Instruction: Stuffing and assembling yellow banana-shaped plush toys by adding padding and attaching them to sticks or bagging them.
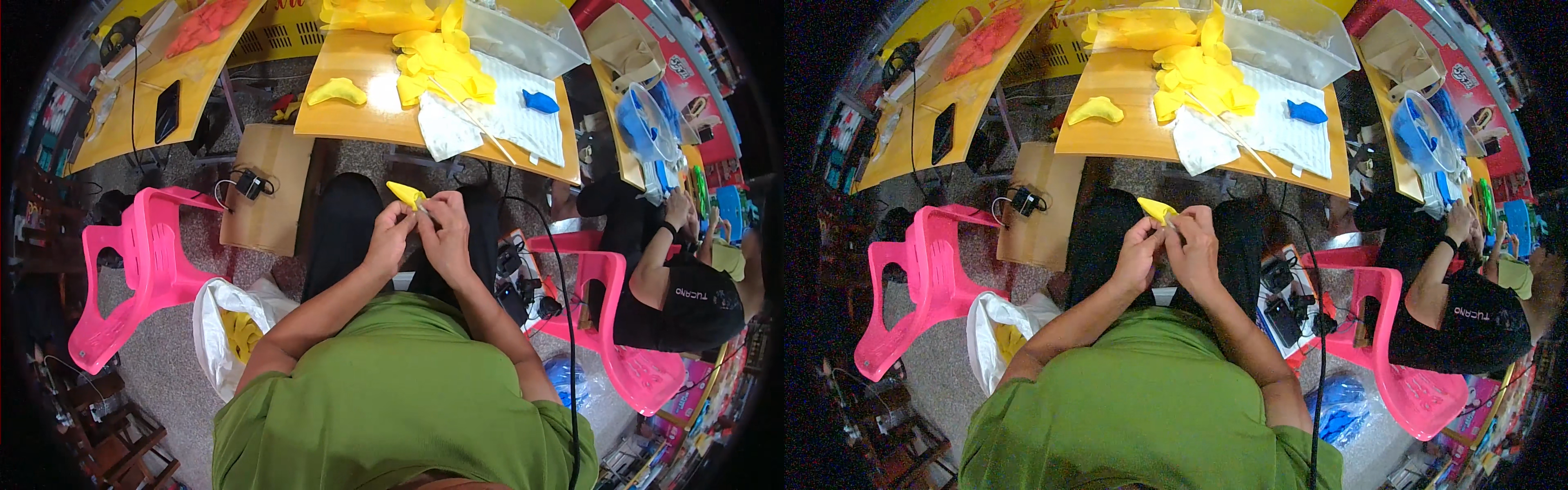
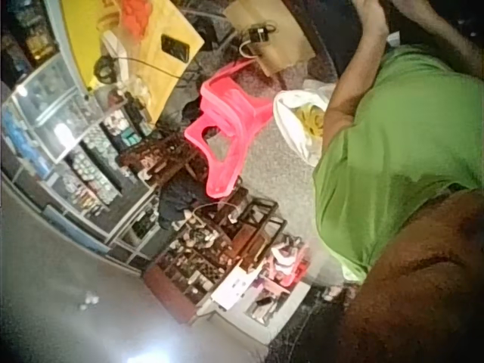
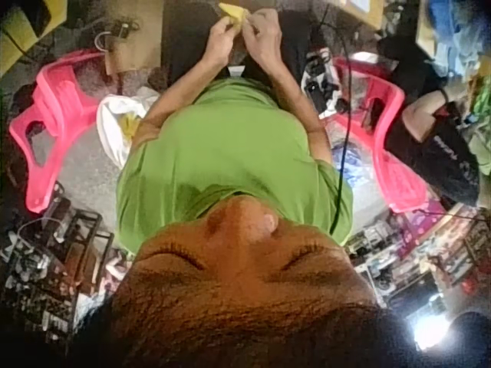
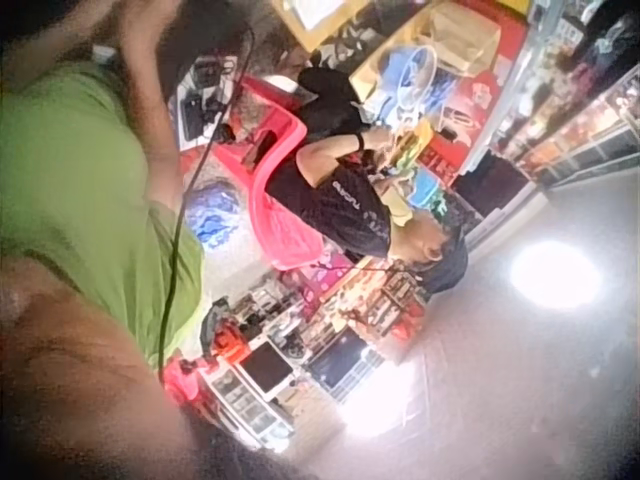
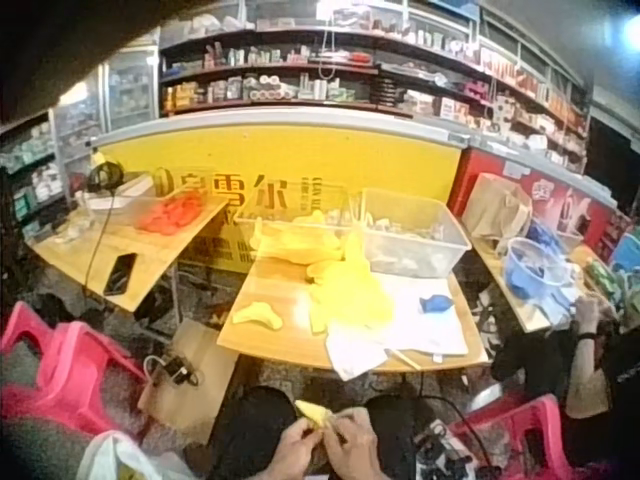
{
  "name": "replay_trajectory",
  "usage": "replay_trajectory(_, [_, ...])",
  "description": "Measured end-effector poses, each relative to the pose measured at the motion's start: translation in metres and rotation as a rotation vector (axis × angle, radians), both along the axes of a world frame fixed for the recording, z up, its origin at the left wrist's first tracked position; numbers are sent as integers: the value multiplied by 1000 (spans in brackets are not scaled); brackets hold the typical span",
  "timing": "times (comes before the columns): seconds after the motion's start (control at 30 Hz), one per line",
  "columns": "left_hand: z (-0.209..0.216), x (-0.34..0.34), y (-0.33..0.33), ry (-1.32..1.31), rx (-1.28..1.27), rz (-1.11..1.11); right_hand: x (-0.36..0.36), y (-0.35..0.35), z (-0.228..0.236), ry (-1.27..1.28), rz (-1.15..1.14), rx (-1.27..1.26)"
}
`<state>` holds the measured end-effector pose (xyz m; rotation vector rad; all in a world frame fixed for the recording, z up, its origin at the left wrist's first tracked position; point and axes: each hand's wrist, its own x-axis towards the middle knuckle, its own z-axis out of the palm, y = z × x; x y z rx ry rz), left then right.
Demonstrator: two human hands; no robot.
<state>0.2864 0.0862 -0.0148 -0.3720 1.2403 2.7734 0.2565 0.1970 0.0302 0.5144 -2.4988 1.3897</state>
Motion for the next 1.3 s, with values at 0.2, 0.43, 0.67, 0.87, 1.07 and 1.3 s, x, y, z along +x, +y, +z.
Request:
replay_trajectory(0.2, [9,2,-3,-4,93,2,7,4,3,-80,132,-220])
replay_trajectory(0.43, [7,4,-7,-10,138,-19,7,1,12,56,52,-45])
replay_trajectory(0.67, [18,3,-9,-1,288,-6,-6,7,22,120,8,108])
replay_trajectory(0.87, [21,6,-10,21,246,6,-8,6,18,141,95,216])
replay_trajectory(1.07, [-4,5,-7,52,39,141,5,2,16,346,234,267])
replay_trajectory(1.3, [-6,8,5,-89,-128,341,16,0,0,206,207,241])
